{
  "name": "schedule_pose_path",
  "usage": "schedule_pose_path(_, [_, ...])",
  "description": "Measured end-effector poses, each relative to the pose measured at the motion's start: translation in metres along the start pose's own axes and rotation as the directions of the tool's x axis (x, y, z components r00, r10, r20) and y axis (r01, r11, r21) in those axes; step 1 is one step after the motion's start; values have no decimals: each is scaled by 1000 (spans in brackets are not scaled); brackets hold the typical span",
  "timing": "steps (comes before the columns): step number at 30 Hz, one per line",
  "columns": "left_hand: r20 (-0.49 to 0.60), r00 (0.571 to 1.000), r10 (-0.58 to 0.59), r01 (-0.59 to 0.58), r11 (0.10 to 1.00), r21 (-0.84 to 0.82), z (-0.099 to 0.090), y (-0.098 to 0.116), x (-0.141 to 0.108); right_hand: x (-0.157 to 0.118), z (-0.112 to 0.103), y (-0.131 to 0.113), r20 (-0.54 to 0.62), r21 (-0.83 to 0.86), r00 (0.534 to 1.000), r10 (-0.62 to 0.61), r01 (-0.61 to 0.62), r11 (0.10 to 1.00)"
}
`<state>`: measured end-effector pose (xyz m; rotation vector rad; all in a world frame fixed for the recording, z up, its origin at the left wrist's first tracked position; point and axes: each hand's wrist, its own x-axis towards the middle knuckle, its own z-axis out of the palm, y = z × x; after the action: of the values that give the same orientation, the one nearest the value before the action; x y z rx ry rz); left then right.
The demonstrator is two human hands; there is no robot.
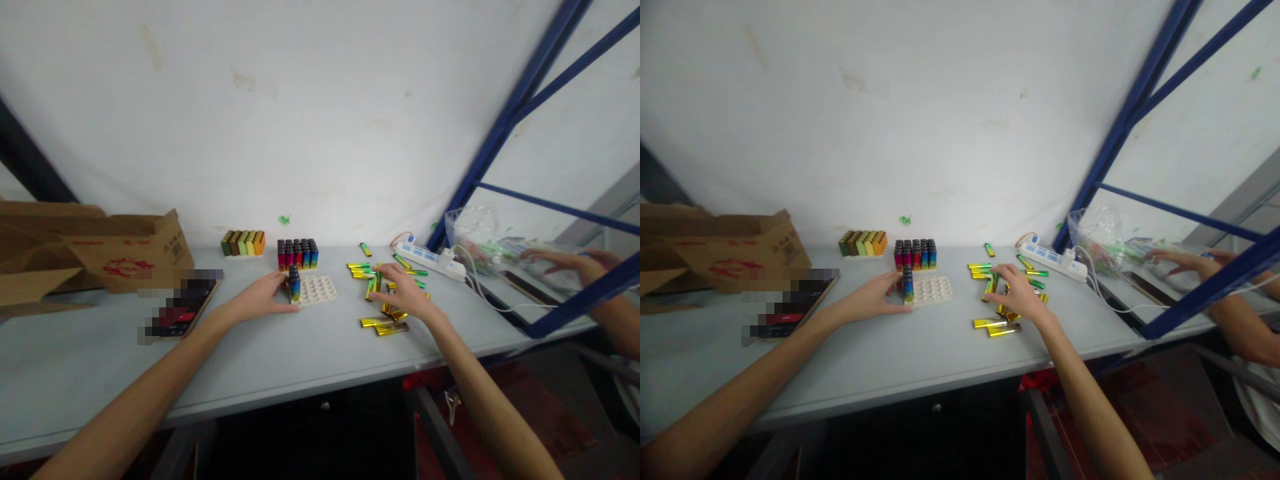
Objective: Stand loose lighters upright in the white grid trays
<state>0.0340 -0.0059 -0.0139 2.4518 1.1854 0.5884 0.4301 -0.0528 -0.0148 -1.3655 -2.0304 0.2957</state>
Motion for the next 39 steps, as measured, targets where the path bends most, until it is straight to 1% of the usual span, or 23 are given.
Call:
schedule_pose_path(1, [0, 1000, 1, -1, 1000, 0, 0, 0, 0, 1, 0, -4, -7, 132, 1000, 13, -12, 991])
schedule_pose_path(3, [2, 1000, 5, -5, 1000, -2, 0, 0, 0, 5, 3, -15, 19, 383, 999, 36, -40, 923])
schedule_pose_path(4, [4, 1000, 7, -6, 1000, -4, 0, 0, 0, 8, 5, -21, 43, 475, 998, 42, -57, 878])
schedule_pose_path(6, [16, 1000, 5, -5, 1000, 2, -1, 1, 0, 13, 10, -32, 77, 584, 996, 53, -88, 807])
schedule_pose_path(10, [30, 1000, -1, 0, 1000, 28, 0, 2, 0, 30, 25, -49, 58, 666, 991, 123, -130, 735])
schedule_pose_path(14, [20, 1000, 20, -20, 1000, 20, 1, 0, 0, 53, 38, -62, 72, 728, 992, 108, -126, 673])
schedule_pose_path(16, [15, 1000, 25, -25, 1000, 11, 2, -1, 0, 63, 45, -68, 81, 743, 991, 103, -129, 657])
schedule_pose_path(19, [14, 999, 32, -32, 999, 2, 3, -2, 1, 73, 57, -77, 136, 738, 990, 47, -132, 662])
schedule_pose_path(22, [16, 999, 44, -44, 999, -9, 3, -2, 1, 70, 71, -83, 222, 777, 975, -19, -166, 607])
schedule_pose_path(24, [13, 999, 44, -44, 999, -13, 3, -2, 1, 65, 80, -85, 274, 783, 961, -21, -211, 585])
schedule_pose_path(25, [11, 999, 42, -42, 999, -12, 3, -2, 1, 62, 83, -85, 283, 773, 959, -10, -222, 594])
schedule_pose_path(27, [6, 999, 32, -32, 999, -3, 3, -2, 1, 58, 88, -86, 258, 733, 966, 13, -204, 649])
schedule_pose_path(31, [18, 1000, 24, -24, 1000, 15, 4, -3, 1, 55, 91, -88, 108, 565, 994, 6, -67, 823])
schedule_pose_path(33, [17, 1000, 24, -25, 1000, 16, 4, -4, 1, 55, 92, -90, 28, 465, 999, 31, -41, 885])
schedule_pose_path(36, [9, 1000, 23, -23, 1000, 15, 4, -4, 1, 55, 93, -91, -59, 357, 993, 103, -76, 931])
schedule_pose_path(39, [9, 1000, 24, -24, 1000, 19, 4, -3, 1, 55, 93, -91, -86, 307, 987, 135, -102, 946])
